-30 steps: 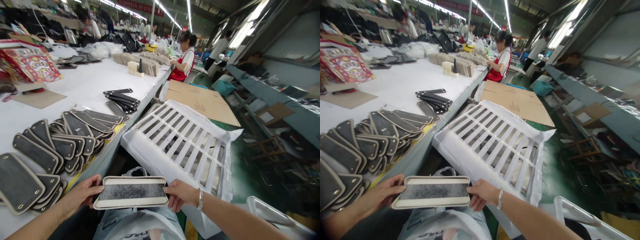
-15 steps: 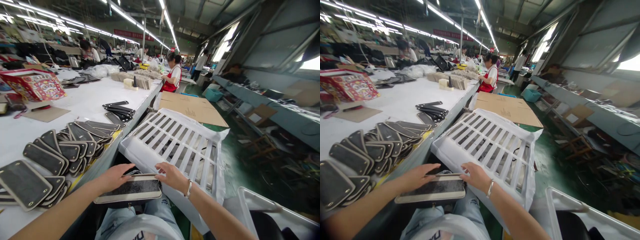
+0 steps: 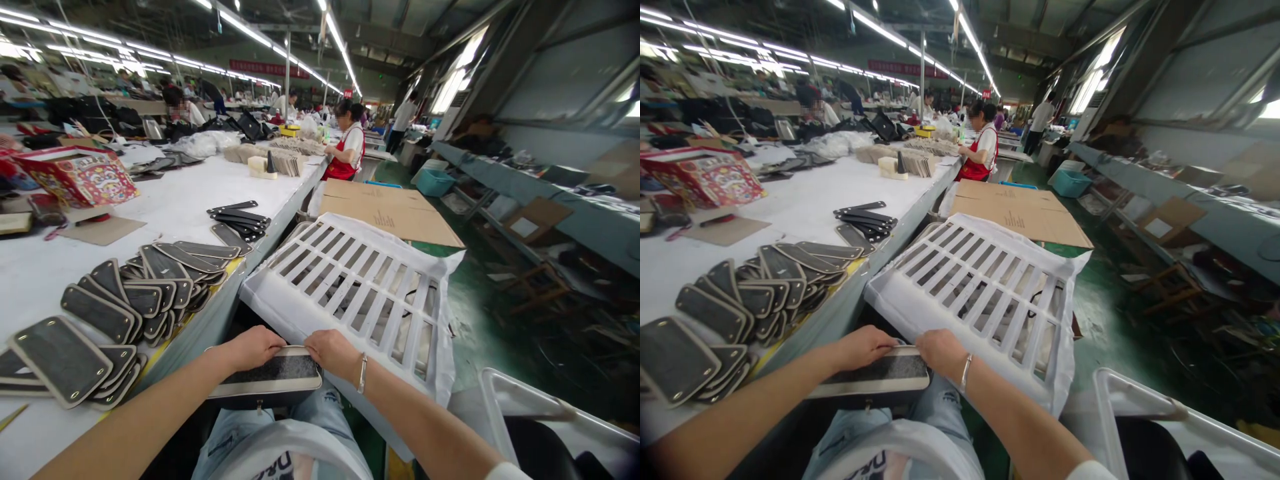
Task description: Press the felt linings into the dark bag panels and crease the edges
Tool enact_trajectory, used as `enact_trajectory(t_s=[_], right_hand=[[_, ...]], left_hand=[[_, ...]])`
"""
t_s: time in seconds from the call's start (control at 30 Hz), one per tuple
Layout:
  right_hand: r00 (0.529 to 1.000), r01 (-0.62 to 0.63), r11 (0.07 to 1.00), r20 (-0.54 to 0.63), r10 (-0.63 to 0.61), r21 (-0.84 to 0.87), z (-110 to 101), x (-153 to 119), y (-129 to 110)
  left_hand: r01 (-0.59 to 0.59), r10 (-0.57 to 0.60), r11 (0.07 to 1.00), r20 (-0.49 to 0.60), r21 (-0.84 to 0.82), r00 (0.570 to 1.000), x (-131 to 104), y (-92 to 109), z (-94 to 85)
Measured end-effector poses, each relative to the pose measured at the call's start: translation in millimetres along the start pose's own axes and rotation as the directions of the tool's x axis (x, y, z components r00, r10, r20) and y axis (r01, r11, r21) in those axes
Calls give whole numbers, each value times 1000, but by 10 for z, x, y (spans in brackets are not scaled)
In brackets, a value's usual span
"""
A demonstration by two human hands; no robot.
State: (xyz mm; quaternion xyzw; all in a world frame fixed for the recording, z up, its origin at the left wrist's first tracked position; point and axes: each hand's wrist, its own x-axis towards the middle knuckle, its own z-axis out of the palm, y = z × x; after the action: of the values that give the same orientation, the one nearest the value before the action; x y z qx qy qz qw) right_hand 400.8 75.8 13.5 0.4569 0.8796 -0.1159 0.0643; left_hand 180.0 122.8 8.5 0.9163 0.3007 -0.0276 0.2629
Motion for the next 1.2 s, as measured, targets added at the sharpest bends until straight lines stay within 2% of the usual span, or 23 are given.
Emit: enact_trajectory(t_s=[0.37, 0.57, 0.7, 0.83, 1.0, 1.13, 1.2], right_hand=[[998, 55, 998, 45, -54, -41, 136, -13, -14], [998, -3, 1000, 56, 4, -27, -20, 48, 4], [998, -13, 1000, 65, 15, -26, -54, 62, 13], [997, 34, 999, 76, -31, -41, -30, 33, 6], [990, 108, 991, 96, -100, -77, 49, -19, -21], [962, 273, 937, 89, -260, -219, 107, -93, -96], [961, 276, 915, 64, -269, -293, 104, -124, -156]], left_hand=[[30, -35, 989, 31, 147, 999, 42, 190, 278], [87, -91, 980, 11, 178, 996, 78, 188, 240], [109, -113, 977, 9, 184, 994, 80, 200, 173], [89, -93, 976, 13, 197, 996, 67, 214, 162], [41, -48, 977, 28, 209, 998, 26, 230, 243], [32, -27, 958, -22, 284, 999, -10, 289, 329], [30, -15, 937, -44, 349, 999, -20, 317, 370]])
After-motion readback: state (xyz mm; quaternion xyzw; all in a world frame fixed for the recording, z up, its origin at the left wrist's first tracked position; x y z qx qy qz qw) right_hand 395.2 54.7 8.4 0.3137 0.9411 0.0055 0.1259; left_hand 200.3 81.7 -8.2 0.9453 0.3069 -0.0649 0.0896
